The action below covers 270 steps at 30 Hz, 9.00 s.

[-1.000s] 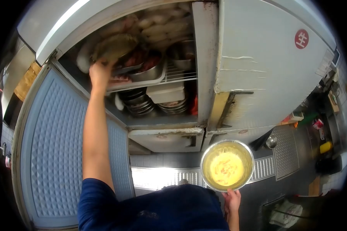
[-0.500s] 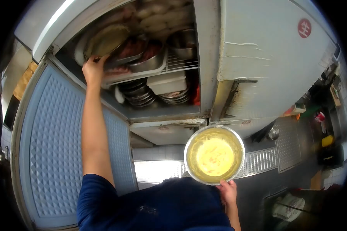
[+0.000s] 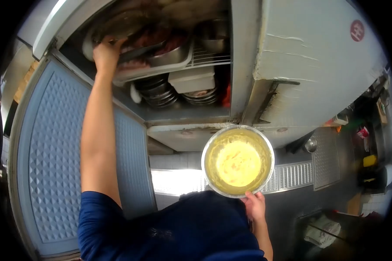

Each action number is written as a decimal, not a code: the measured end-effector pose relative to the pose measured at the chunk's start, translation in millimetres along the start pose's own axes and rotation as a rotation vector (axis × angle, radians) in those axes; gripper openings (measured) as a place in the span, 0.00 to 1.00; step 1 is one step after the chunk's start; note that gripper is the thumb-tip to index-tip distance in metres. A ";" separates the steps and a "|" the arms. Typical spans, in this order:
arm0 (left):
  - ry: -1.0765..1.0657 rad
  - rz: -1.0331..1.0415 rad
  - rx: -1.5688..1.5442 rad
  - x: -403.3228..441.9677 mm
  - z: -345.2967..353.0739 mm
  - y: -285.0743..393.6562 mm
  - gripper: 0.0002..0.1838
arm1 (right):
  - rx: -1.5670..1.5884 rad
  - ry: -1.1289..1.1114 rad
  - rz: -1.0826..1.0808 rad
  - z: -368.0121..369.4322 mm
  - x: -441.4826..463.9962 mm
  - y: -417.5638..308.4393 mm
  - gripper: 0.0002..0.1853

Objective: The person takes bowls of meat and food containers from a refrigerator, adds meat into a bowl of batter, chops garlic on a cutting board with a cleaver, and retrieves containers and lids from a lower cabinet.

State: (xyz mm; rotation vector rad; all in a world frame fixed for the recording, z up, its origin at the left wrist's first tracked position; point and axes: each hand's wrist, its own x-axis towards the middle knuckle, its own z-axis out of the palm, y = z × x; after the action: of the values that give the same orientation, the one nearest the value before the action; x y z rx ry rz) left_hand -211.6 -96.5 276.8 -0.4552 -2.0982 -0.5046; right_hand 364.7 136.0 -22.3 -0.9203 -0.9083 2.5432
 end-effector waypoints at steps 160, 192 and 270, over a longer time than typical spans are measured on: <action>-0.183 -0.682 -0.978 48.7 -16.5 32.8 0.39 | -0.994 -0.483 -1.241 576.6 310.9 -165.3 0.15; -0.328 0.207 -0.121 -45.9 88.4 188.2 0.46 | -1.313 -0.823 -1.461 312.6 240.2 -60.5 0.25; -0.162 -0.024 -0.132 -126.0 21.9 52.7 0.47 | -0.983 -0.759 -1.009 234.2 196.3 -99.9 0.31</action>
State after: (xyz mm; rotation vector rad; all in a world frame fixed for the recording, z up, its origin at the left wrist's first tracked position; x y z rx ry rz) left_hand -134.4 -56.7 169.2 -0.5641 -2.2362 -0.6420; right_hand 68.6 192.6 89.5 0.4273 -2.1807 1.4133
